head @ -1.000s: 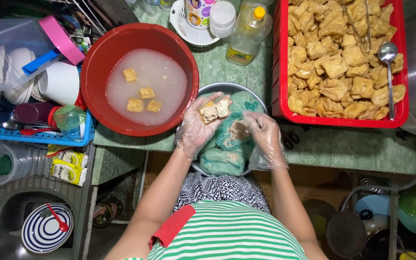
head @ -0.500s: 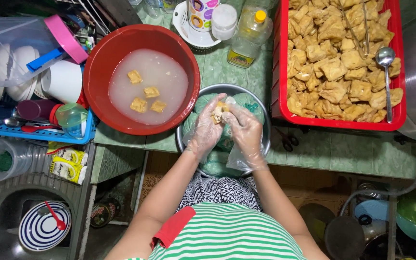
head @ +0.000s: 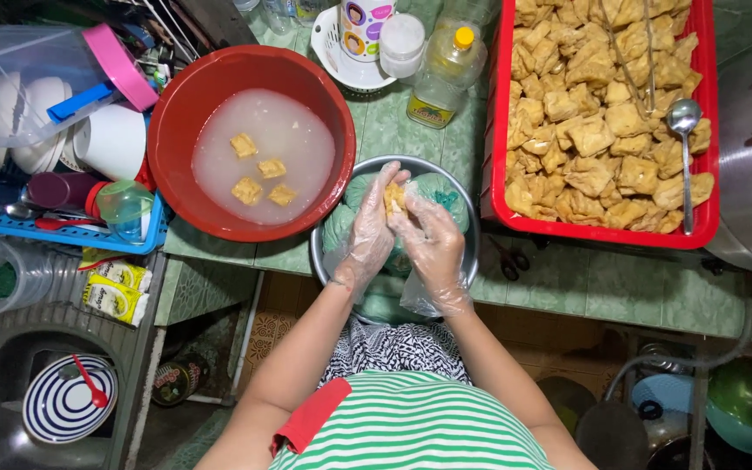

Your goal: A person is manually stuffing fried tofu puffs with a paste filling in a food preparation area.

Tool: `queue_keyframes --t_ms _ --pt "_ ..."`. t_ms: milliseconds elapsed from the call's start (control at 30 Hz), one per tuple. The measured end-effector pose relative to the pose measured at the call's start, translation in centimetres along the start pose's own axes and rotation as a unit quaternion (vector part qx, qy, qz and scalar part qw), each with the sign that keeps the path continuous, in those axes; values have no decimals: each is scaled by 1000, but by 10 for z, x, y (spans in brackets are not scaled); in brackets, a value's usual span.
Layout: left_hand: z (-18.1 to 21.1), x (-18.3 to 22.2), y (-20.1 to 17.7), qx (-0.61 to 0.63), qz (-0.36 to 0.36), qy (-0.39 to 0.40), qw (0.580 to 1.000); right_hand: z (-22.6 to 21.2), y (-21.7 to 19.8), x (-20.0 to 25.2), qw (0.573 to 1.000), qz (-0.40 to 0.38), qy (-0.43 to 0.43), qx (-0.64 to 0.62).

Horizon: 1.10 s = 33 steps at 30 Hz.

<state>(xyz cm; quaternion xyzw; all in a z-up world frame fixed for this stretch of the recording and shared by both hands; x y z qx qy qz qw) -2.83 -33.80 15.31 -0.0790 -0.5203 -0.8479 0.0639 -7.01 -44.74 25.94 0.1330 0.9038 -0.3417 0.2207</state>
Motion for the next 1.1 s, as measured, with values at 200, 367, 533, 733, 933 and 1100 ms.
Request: queue_keyframes --t_ms 200,367,533,733,933,1100 --pt "20 41 63 10 -39 -19 999 21 -15 -18 992 -41 69 -97" --pt "0 42 68 6 -64 15 998 44 -23 -21 989 -63 102 -92" --pt "-18 35 71 -24 -112 46 992 48 -49 -29 982 -65 117 -131" --pt "-24 50 117 -155 -161 105 969 58 -81 -29 957 -126 123 -232" --pt "-63 62 150 -137 -197 87 967 96 -137 -32 930 -114 208 -280" --pt "-67 64 174 -143 -62 64 986 130 -220 -50 891 -92 281 -345"
Point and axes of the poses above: each hand's wrist, its own x-axis away from the middle knuckle, its own y-axis out of the palm, z = x × y, the point moved 7 cm from there along -x, towards the middle knuckle, and after that the axes turned 15 degrees about x, right-handed, at the moved point
